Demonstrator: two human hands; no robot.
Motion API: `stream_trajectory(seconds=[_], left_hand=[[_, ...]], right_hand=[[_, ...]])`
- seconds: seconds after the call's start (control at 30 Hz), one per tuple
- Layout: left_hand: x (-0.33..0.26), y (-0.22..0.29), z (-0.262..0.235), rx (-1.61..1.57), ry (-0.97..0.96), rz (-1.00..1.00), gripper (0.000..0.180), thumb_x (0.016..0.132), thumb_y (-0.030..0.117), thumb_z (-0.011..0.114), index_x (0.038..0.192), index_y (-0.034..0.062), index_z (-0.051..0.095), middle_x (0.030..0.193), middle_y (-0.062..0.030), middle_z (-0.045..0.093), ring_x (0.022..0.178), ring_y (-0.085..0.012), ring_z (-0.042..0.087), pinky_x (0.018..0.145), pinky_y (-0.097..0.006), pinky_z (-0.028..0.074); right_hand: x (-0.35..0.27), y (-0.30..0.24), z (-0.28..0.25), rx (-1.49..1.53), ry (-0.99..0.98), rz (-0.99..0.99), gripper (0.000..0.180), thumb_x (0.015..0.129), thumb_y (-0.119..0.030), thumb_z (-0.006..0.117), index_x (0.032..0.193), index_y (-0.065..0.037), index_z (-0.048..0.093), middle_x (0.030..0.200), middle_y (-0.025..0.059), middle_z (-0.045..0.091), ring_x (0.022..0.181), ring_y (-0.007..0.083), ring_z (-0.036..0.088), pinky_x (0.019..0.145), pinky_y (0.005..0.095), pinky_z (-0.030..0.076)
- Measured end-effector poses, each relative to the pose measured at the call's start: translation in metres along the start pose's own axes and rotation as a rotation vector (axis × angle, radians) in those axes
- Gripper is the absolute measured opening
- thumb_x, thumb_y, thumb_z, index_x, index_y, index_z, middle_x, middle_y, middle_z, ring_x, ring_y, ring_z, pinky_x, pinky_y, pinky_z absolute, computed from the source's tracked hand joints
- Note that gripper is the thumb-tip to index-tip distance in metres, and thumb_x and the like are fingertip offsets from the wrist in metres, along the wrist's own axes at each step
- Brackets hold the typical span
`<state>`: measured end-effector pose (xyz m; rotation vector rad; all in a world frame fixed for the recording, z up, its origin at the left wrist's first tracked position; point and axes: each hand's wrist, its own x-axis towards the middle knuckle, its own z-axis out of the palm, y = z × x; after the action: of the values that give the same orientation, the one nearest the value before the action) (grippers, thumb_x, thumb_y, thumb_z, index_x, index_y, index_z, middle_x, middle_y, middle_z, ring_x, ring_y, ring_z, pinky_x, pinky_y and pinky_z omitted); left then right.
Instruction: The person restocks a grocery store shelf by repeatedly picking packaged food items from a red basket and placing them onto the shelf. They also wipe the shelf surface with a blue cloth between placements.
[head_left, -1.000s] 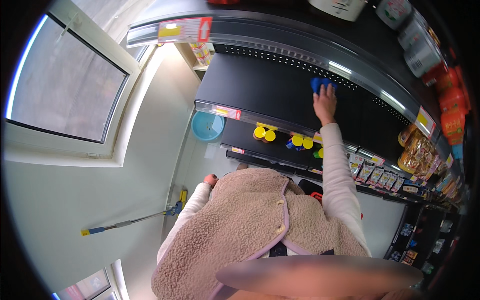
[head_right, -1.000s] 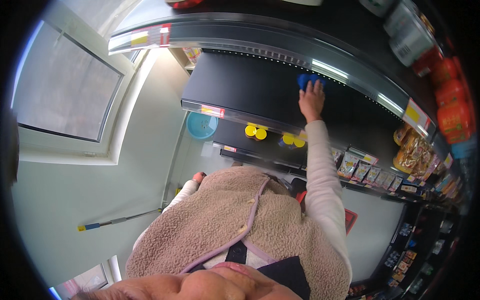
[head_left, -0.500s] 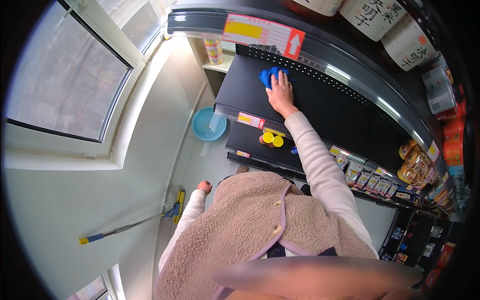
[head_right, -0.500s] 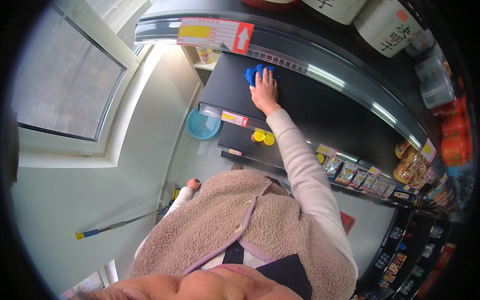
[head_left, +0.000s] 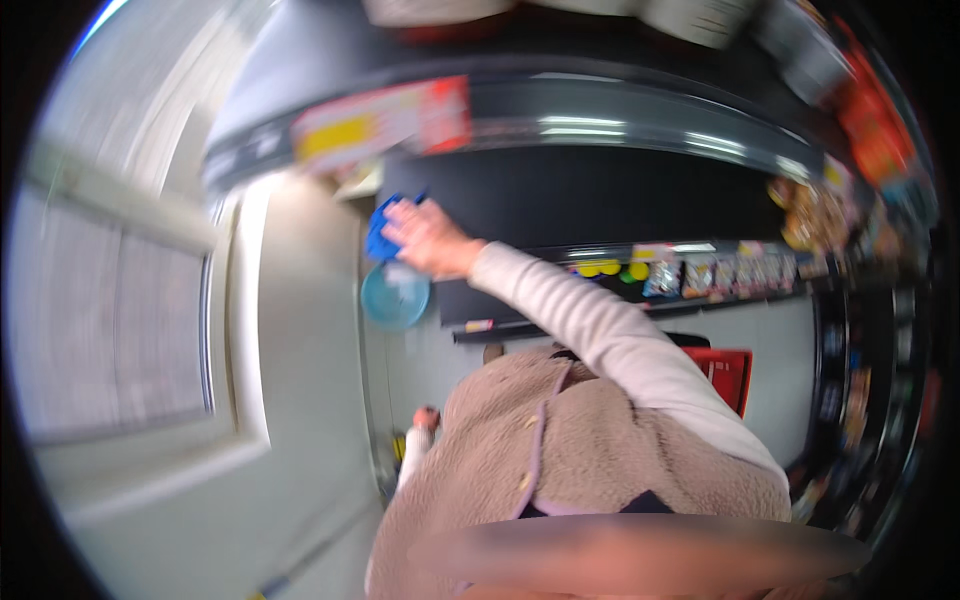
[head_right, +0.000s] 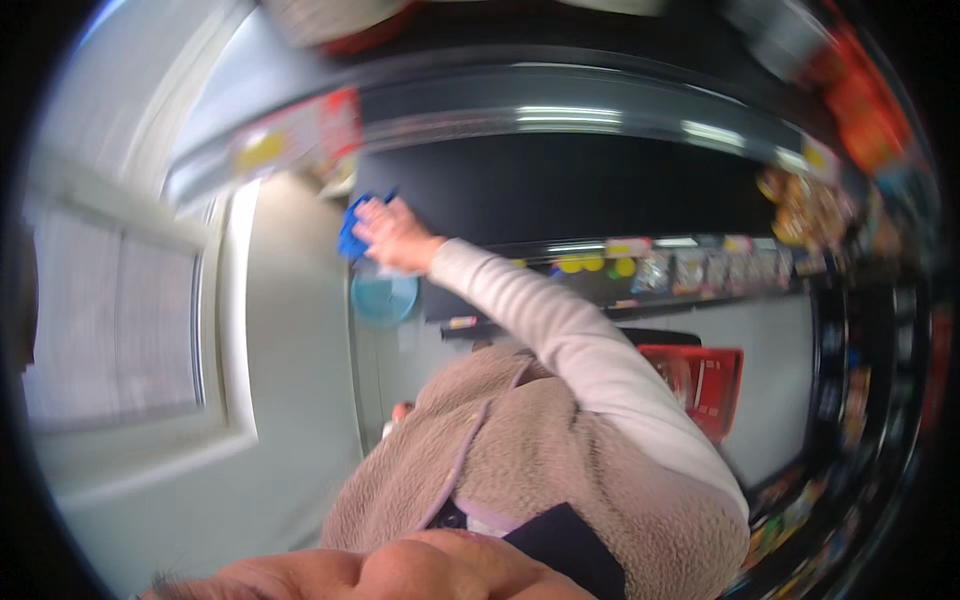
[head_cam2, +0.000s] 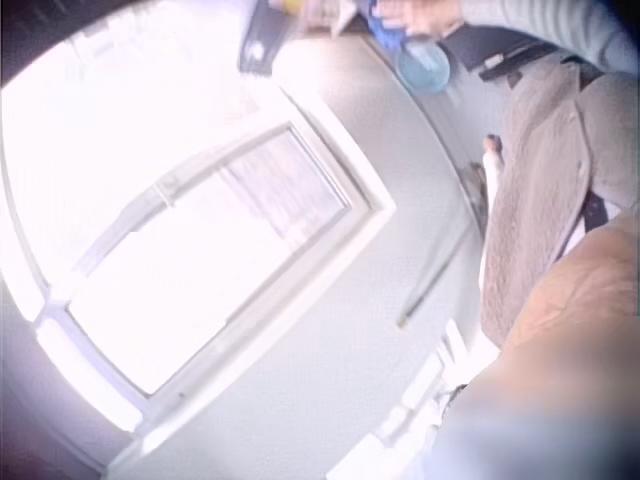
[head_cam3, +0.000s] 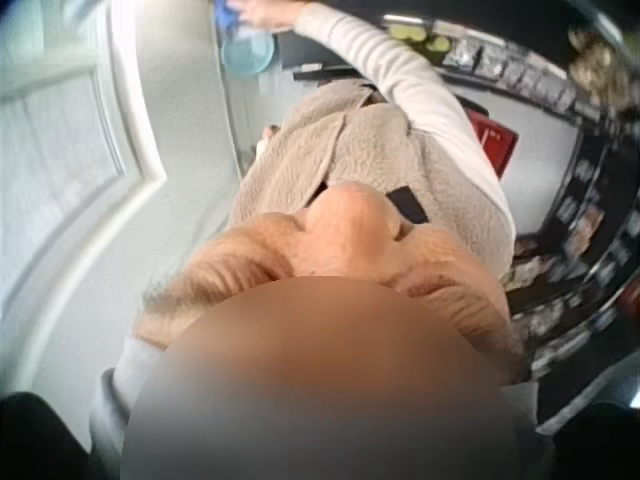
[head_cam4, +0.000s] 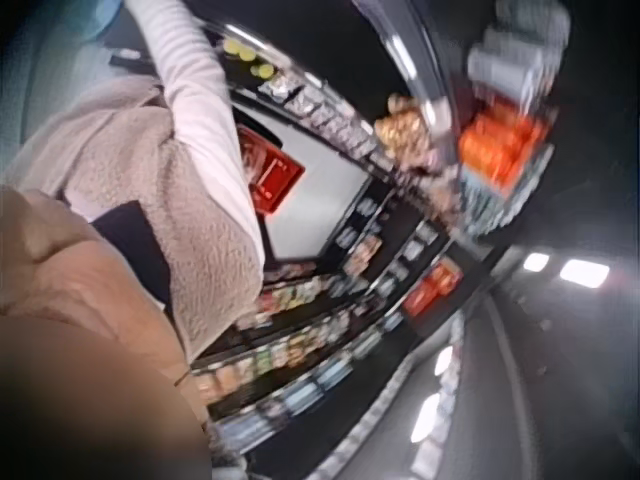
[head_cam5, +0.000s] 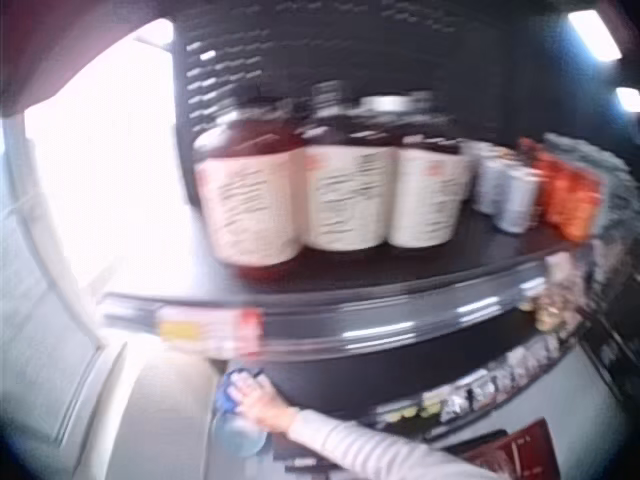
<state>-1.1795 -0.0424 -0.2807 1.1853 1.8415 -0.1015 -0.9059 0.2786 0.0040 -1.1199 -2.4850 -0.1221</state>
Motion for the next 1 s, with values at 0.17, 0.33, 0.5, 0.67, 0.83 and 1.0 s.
stream_trajectory(seconds=[0.17,0.33,0.5,0.67,0.83,1.0], left_hand=[[0.010,0.021,-0.015,-0.058,-0.101,0.134,0.041,0.078,0.037,0.077,0.104,0.0050,0.075,0.095,-0.0113,0.076,0.087,-0.0239,0.072,0.080,-0.037,0.055],[0.017,0.038,-0.024,-0.020,-0.063,0.235,0.039,0.079,0.035,0.079,0.102,0.0048,0.075,0.095,-0.0092,0.076,0.087,-0.0219,0.072,0.080,-0.036,0.054],[0.008,0.067,-0.023,0.086,-0.069,0.235,0.038,0.079,0.035,0.078,0.102,0.0054,0.075,0.096,-0.0094,0.076,0.088,-0.0229,0.071,0.080,-0.036,0.054],[-0.003,0.097,-0.006,0.145,-0.087,0.251,0.038,0.079,0.036,0.078,0.103,0.0064,0.075,0.097,-0.0100,0.076,0.089,-0.0240,0.071,0.081,-0.037,0.054],[-0.019,0.121,0.013,0.181,-0.090,0.252,0.038,0.079,0.037,0.077,0.103,0.0074,0.075,0.098,-0.0105,0.075,0.091,-0.0251,0.071,0.082,-0.038,0.054],[-0.035,0.138,0.029,0.202,-0.077,0.235,0.038,0.080,0.037,0.076,0.103,0.0084,0.075,0.099,-0.0111,0.075,0.092,-0.0263,0.071,0.083,-0.038,0.054]], right_hand=[[-0.026,0.027,-0.023,0.104,-0.068,0.221,0.054,0.091,-0.031,0.064,0.138,-0.007,0.054,0.156,0.0193,0.035,0.145,0.0345,0.032,0.113,0.0586,0.025],[-0.095,0.123,-0.062,-0.082,0.006,0.499,0.051,0.093,-0.027,0.061,0.140,-0.008,0.051,0.155,0.0190,0.036,0.143,0.0364,0.035,0.112,0.0609,0.026],[-0.197,0.220,-0.114,-0.242,0.010,0.759,0.050,0.096,-0.031,0.056,0.141,-0.009,0.050,0.154,0.0177,0.036,0.144,0.0358,0.033,0.111,0.0621,0.028],[-0.305,0.294,-0.166,-0.324,-0.024,1.036,0.050,0.098,-0.034,0.052,0.141,-0.010,0.050,0.155,0.0166,0.035,0.144,0.0351,0.032,0.112,0.0628,0.026],[-0.397,0.344,-0.211,-0.325,-0.020,1.235,0.052,0.099,-0.034,0.052,0.145,-0.014,0.045,0.156,0.0170,0.034,0.145,0.0353,0.031,0.114,0.0618,0.025],[-0.468,0.386,-0.241,-0.396,-0.001,1.384,0.051,0.098,-0.035,0.053,0.145,-0.015,0.045,0.157,0.0171,0.033,0.145,0.0355,0.031,0.113,0.0616,0.027]])
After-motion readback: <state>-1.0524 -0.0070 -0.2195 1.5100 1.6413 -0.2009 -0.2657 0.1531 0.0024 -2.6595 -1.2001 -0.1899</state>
